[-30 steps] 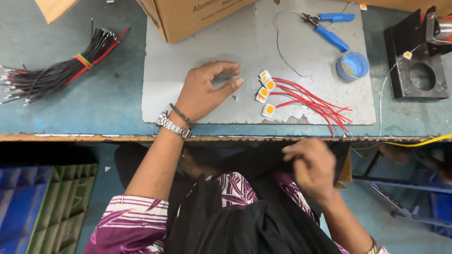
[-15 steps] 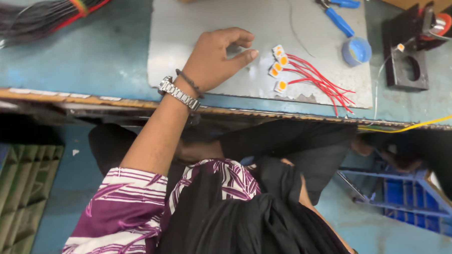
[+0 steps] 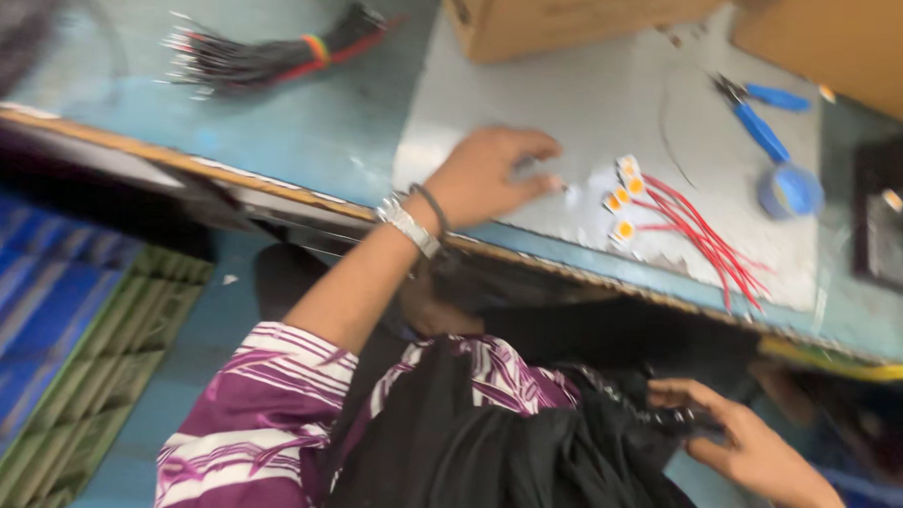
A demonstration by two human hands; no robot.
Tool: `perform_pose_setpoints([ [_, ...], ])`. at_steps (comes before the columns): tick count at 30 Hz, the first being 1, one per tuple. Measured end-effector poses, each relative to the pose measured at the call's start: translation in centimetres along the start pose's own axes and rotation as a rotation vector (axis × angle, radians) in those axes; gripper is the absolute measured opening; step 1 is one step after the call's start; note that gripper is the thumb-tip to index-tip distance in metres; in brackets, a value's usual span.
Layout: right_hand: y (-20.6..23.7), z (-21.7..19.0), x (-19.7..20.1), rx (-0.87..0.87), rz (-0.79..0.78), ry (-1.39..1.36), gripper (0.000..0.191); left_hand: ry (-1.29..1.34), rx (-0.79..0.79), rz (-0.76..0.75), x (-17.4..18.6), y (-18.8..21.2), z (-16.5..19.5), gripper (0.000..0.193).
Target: The person solders red and black wires onto the terminals of LED COB chips on a workbench using a soldering iron, finishing each chip and setting it aside. They then gather the soldered chips and wires into a bundle and use pliers to trim or crimp the wire ends.
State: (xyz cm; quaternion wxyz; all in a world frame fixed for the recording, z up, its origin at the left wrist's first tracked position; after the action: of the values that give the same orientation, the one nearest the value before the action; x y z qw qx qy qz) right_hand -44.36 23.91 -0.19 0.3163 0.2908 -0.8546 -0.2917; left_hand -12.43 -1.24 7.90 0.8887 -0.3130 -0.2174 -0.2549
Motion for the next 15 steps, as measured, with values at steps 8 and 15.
perform_pose_setpoints([
  [8, -5.9, 3.3, 3.8, 0.212, -0.151, -0.135, 0.073, -0.656, 0.195, 0.451, 10.9, 2.0, -0.5, 0.032],
  [15, -8.1, -7.1, 6.3, 0.431, -0.072, 0.063, 0.057, -1.008, 0.401, 0.331, 11.3, -2.0, -7.6, 0.050],
])
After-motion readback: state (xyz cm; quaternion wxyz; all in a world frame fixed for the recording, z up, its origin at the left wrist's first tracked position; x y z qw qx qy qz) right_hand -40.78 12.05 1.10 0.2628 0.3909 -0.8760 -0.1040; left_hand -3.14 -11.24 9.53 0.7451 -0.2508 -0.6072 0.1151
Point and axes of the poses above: each hand's wrist, its own y-axis away from the middle knuckle, its own x-axis out of the back of the hand, z = x × y, the point moved 8 cm from there along -y, towards the middle knuckle, and after that the axes turned 6 degrees about -z, right-handed, at the moved point
